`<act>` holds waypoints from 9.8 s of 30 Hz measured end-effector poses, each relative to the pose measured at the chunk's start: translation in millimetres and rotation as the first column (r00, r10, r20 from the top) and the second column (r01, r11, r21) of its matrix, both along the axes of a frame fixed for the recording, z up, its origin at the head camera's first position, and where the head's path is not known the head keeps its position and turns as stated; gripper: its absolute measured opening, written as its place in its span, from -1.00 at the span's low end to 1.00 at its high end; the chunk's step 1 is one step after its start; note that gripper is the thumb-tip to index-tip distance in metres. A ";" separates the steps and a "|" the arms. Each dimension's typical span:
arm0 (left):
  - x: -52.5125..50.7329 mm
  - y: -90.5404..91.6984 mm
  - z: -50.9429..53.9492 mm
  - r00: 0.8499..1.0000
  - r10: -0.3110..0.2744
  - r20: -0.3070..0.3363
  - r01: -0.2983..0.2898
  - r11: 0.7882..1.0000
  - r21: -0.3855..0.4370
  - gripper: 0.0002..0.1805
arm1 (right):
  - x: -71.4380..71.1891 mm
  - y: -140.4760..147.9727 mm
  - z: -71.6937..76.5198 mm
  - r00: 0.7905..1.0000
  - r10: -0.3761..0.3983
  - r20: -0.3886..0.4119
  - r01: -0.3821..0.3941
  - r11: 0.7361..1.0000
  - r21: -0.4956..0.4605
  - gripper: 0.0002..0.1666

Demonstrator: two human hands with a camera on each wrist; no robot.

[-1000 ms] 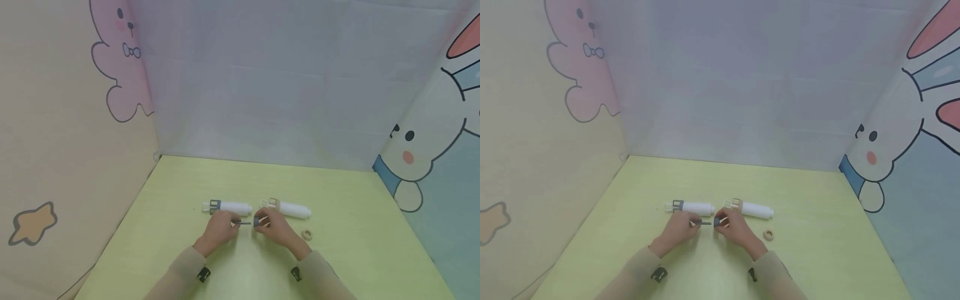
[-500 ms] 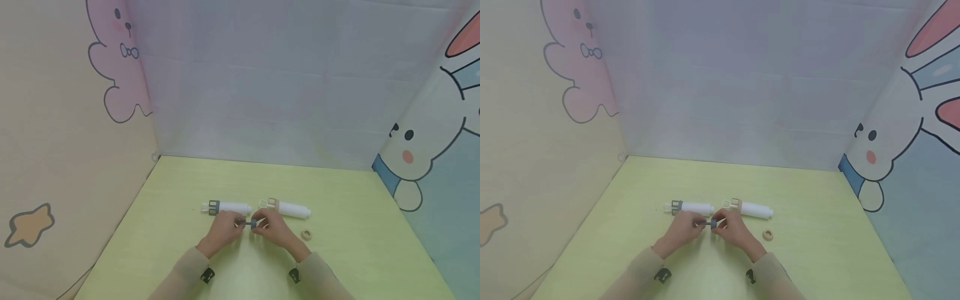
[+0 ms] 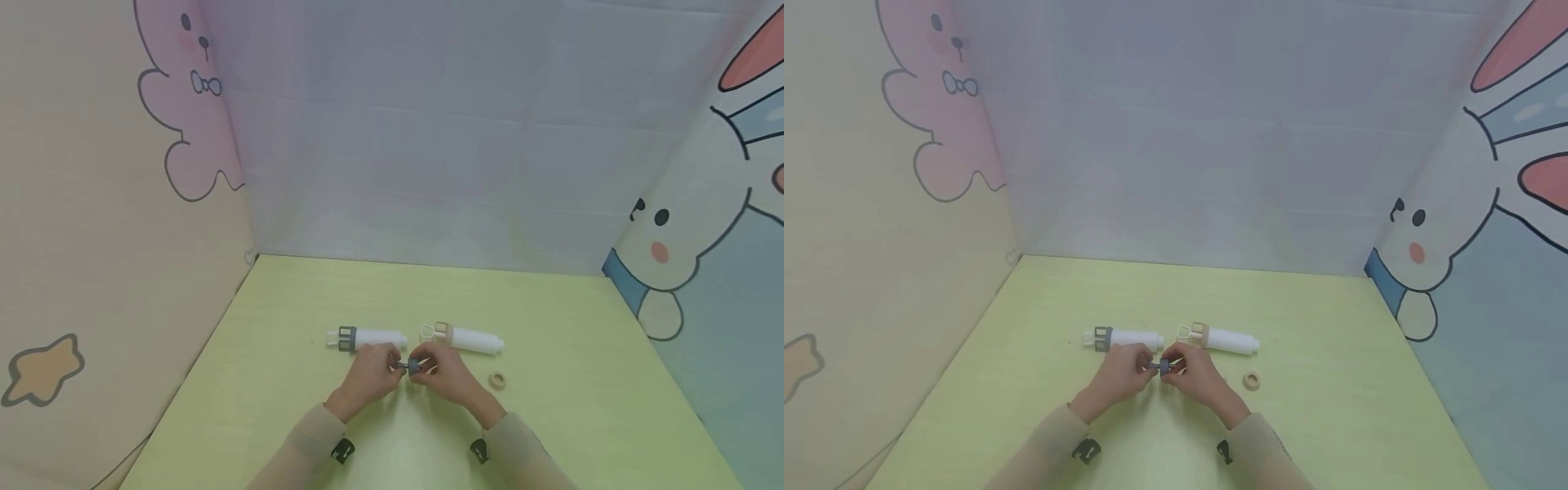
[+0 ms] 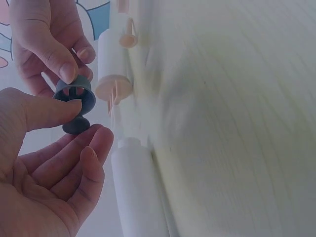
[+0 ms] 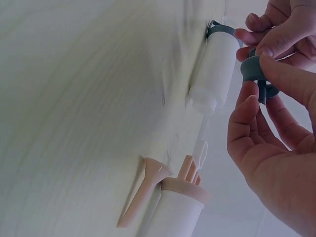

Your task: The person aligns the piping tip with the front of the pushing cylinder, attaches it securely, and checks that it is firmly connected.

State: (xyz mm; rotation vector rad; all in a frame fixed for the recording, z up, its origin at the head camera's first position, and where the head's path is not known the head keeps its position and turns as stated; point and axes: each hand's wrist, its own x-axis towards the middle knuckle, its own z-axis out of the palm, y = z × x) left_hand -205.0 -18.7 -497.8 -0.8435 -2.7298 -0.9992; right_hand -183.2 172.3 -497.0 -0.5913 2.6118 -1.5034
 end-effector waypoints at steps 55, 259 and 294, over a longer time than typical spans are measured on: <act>1.5 17.7 -10.2 0.995 -0.024 0.093 -0.010 0.939 0.344 -0.91 | -2.5 5.6 3.0 0.997 -0.040 -0.060 0.037 0.998 -0.049 -0.65; -13.0 -6.3 6.8 0.922 -0.083 -0.378 -0.050 0.943 -0.328 -0.46 | -6.8 39.9 10.9 0.996 -0.090 -0.023 0.088 0.994 -0.068 -0.61; -10.6 -8.4 7.9 0.922 -0.069 -0.381 -0.037 0.964 -0.264 -0.48 | -5.3 40.2 6.7 0.995 -0.071 0.073 0.076 0.996 -0.056 -0.60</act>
